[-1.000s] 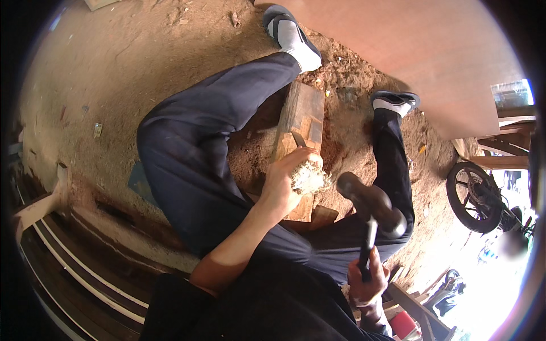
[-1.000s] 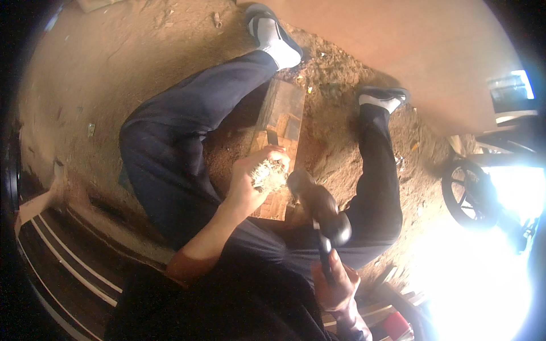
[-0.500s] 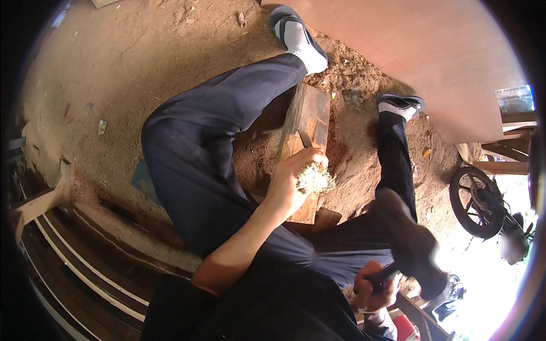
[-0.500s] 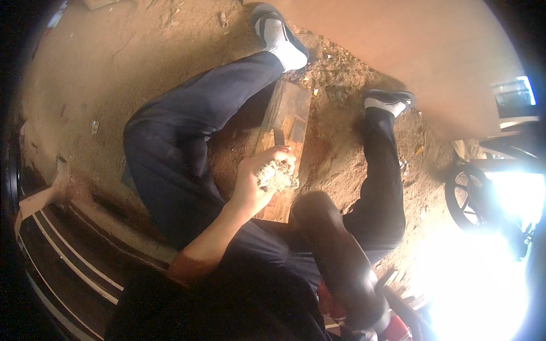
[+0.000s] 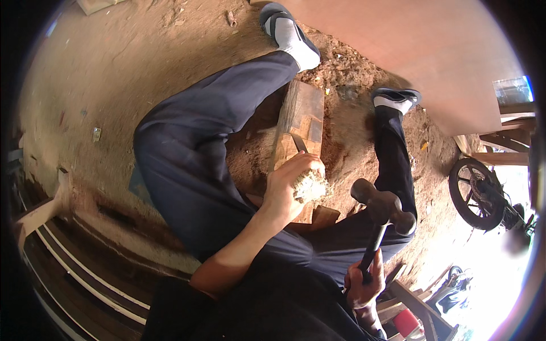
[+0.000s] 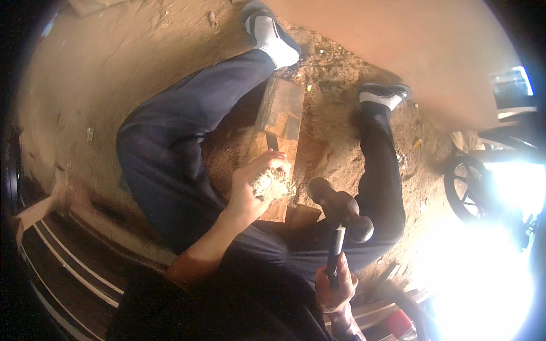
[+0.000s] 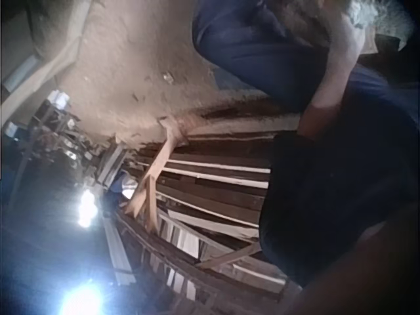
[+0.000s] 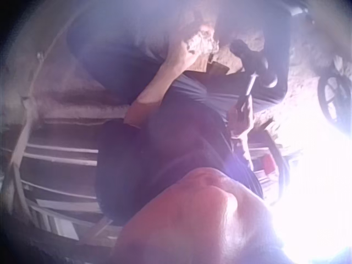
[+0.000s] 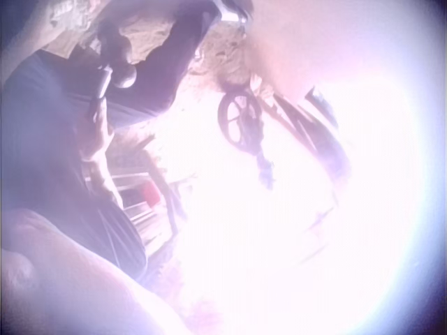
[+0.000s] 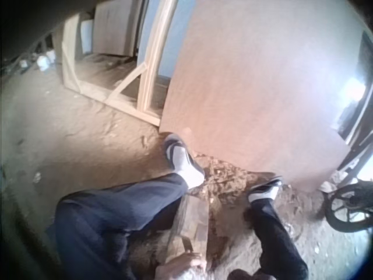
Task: The person sits on the ground and uses a chisel and hammer to carve a rectangular wooden block. They repeatedly strike the chisel to remove wood shavings and occasionally clear debris from the work surface.
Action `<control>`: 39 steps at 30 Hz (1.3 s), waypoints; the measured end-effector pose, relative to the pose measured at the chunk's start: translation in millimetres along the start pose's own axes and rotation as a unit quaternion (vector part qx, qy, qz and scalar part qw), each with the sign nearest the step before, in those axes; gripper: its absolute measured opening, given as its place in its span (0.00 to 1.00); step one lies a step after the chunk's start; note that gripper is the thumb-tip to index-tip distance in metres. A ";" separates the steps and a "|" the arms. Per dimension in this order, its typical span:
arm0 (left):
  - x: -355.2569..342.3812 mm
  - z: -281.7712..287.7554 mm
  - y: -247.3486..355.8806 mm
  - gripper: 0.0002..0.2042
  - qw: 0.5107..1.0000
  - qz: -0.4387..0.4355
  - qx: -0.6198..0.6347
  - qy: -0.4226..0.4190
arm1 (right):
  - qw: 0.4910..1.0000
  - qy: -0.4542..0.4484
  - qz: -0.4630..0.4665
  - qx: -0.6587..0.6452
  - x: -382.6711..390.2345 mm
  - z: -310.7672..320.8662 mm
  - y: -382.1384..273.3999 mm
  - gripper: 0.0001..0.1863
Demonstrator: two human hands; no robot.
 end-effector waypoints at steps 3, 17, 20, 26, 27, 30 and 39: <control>-0.6 -3.1 -3.6 0.14 0.999 0.044 0.017 -0.011 | 0.999 -0.010 -0.007 -0.035 -7.0 0.5 -8.6 0.42; 2.9 0.1 11.4 0.13 0.999 0.015 -0.050 -0.009 | 0.997 -0.048 -0.050 -0.034 -7.4 -10.9 3.5 0.43; 3.1 0.4 6.3 0.19 0.999 -0.004 -0.028 -0.015 | 0.997 -0.061 -0.053 -0.022 -7.9 -14.7 3.5 0.42; -2.8 2.1 11.1 0.16 1.000 -0.018 -0.004 0.006 | 0.995 -0.075 -0.064 -0.030 -5.9 -20.0 8.0 0.38; -4.1 2.0 11.4 0.15 1.000 -0.017 -0.003 0.005 | 0.995 -0.075 -0.066 -0.019 -6.4 -20.5 8.1 0.38; -7.7 0.4 10.6 0.13 1.000 -0.014 0.000 0.007 | 0.993 -0.048 -0.108 -0.021 -6.5 -18.0 13.4 0.40; -19.0 -7.0 8.5 0.15 0.999 -0.010 -0.023 0.030 | 0.974 -0.015 -0.204 -0.101 -13.9 -23.0 -5.5 0.37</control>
Point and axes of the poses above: each hand's wrist, its own x-axis away from the middle knuckle, its own z-axis out of the back of the hand, y = z × x, the point moved 9 cm from there along -x, towards the middle knuckle, and after that the axes turned 9 degrees about y, right-handed, at the moved point
